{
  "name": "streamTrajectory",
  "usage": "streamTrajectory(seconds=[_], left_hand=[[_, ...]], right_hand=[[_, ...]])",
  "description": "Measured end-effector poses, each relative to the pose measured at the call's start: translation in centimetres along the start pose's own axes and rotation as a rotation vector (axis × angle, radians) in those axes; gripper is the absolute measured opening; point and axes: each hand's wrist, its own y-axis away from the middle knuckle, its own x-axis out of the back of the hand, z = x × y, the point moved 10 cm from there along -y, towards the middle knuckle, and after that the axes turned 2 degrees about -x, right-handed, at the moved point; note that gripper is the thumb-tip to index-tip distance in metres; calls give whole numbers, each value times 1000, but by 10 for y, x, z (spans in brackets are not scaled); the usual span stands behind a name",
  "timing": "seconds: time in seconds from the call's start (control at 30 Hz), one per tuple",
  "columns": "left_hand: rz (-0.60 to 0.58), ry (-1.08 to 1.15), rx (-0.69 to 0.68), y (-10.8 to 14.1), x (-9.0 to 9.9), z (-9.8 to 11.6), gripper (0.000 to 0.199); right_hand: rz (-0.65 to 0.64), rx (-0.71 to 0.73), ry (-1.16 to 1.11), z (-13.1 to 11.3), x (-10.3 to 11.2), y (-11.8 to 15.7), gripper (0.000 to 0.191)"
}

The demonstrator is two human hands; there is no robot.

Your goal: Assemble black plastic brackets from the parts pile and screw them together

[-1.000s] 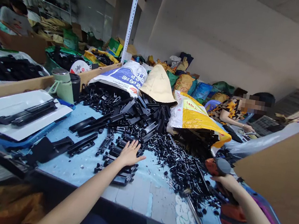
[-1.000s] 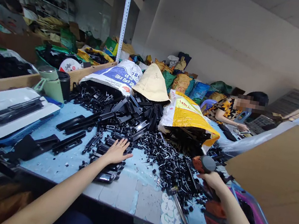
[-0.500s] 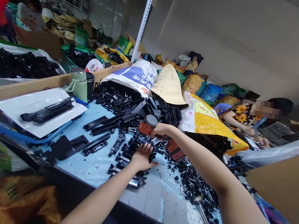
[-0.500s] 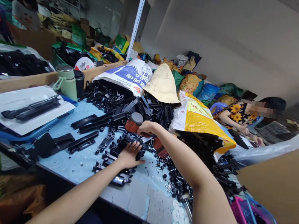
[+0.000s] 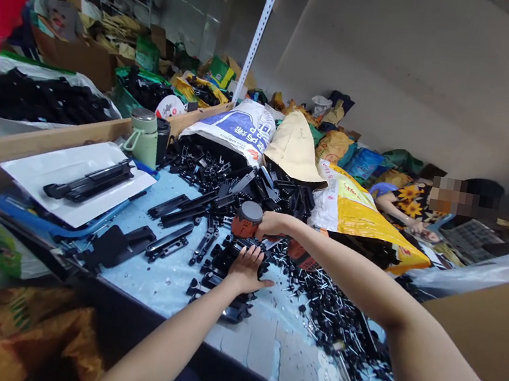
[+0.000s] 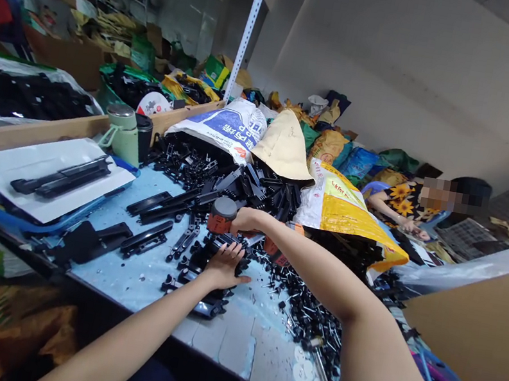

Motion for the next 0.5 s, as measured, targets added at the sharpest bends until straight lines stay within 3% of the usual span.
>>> streamTrajectory(seconds=[0.1, 0.2, 0.3, 0.5], left_hand=[[-34, 0, 12, -4, -2, -1, 98], [-60, 8, 19, -5, 0, 1, 99], [-61, 14, 36, 8, 4, 4, 96], [24, 35, 97, 62, 4, 3, 94]], right_hand=[[-205, -58, 127, -10, -38, -39, 32], [-350, -95, 225, -17, -63, -61, 31], [-445, -105, 296, -20, -75, -66, 29], [-545, -91, 334, -24, -91, -64, 25]])
